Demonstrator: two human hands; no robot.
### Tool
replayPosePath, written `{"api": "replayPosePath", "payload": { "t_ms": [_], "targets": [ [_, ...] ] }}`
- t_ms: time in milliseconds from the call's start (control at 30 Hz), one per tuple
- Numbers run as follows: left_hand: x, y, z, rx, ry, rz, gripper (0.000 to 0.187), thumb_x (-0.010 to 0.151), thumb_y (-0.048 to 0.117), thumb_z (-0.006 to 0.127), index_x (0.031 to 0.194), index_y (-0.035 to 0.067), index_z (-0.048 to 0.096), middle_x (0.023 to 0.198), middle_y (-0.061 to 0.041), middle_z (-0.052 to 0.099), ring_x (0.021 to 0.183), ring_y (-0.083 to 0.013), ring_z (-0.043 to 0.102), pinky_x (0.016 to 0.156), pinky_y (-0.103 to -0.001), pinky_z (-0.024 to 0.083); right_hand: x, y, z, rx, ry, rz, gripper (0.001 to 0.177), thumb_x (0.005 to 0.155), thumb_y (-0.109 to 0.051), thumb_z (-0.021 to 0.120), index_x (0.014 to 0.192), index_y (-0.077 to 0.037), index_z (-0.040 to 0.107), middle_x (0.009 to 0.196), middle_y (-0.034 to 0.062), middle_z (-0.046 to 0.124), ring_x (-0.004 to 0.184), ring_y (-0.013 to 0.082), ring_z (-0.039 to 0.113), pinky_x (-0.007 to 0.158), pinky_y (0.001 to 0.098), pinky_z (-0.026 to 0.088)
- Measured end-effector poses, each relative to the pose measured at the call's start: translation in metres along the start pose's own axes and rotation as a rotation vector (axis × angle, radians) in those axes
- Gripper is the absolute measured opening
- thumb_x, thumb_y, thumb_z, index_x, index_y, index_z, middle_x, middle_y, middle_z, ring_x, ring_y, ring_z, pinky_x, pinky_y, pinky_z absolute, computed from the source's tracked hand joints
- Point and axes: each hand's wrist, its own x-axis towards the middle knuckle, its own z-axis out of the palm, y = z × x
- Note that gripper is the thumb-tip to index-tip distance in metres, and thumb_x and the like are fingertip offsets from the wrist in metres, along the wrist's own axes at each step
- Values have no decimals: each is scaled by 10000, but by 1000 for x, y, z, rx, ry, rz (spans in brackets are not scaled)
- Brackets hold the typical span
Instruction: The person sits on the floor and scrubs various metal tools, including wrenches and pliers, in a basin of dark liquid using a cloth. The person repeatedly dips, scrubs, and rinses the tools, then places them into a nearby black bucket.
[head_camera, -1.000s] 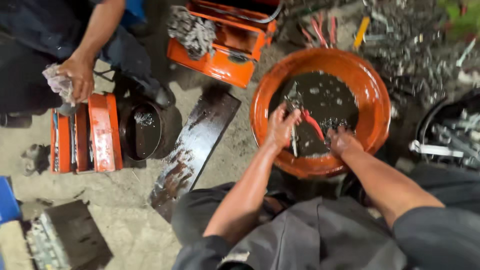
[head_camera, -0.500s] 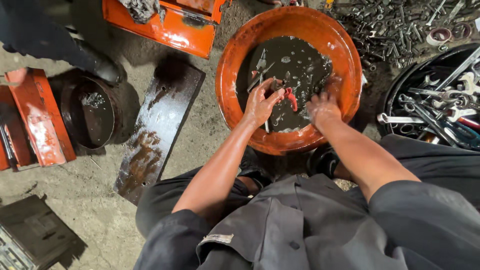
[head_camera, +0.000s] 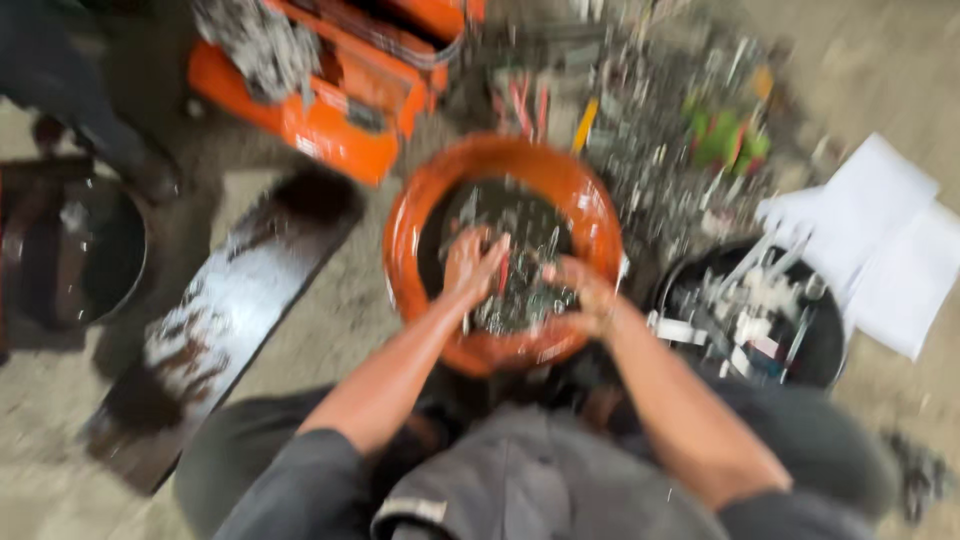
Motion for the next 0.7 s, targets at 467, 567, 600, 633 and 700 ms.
{"api": "replayPosePath", "payload": {
  "t_ms": [467, 567, 600, 633, 700],
  "targets": [
    [-3, -18, 48, -877, -110, -79, 468, 848, 111, 735, 1291, 84, 588, 1067, -225, 666, 936, -380, 648, 750, -476, 521, -44, -80, 128, 104, -126, -357, 287, 892, -114, 725, 1166, -29, 707, 972, 95, 739, 847, 189, 720, 686, 320, 595],
    [-15, -12, 37, -319, 29, 64, 484, 832, 127, 791, 1272, 49, 604, 958, -216, 698, 847, -339, 663, 735, -456, 539, -50, -79, 147, 88, 40, -293, 195, 911, -154, 704, 1086, -69, 685, 918, 63, 723, 798, 193, 700, 667, 352, 603],
    [-14, -8, 37, -325, 38, 67, 491, 845, 121, 744, 1298, 27, 580, 932, -216, 685, 804, -318, 647, 703, -454, 532, -51, -81, 151, 34, 72, -299, 185, 925, -171, 695, 1073, -60, 691, 911, 64, 718, 791, 193, 691, 649, 352, 589],
    [-10, -3, 36, -332, 47, 69, 500, 858, 115, 697, 1324, 4, 555, 906, -216, 672, 761, -296, 632, 670, -453, 525, -52, -84, 155, -20, 103, -306, 183, 938, -188, 687, 1060, -51, 697, 904, 64, 713, 783, 193, 683, 631, 352, 576],
    [-4, 6, 30, -469, -175, -156, 391, 881, 100, 619, 1266, 34, 628, 898, -198, 724, 757, -273, 673, 690, -418, 536, -53, -86, 162, -48, 85, -319, 184, 955, -193, 680, 1038, -30, 702, 899, 68, 702, 789, 194, 678, 648, 350, 586]
  ]
}}
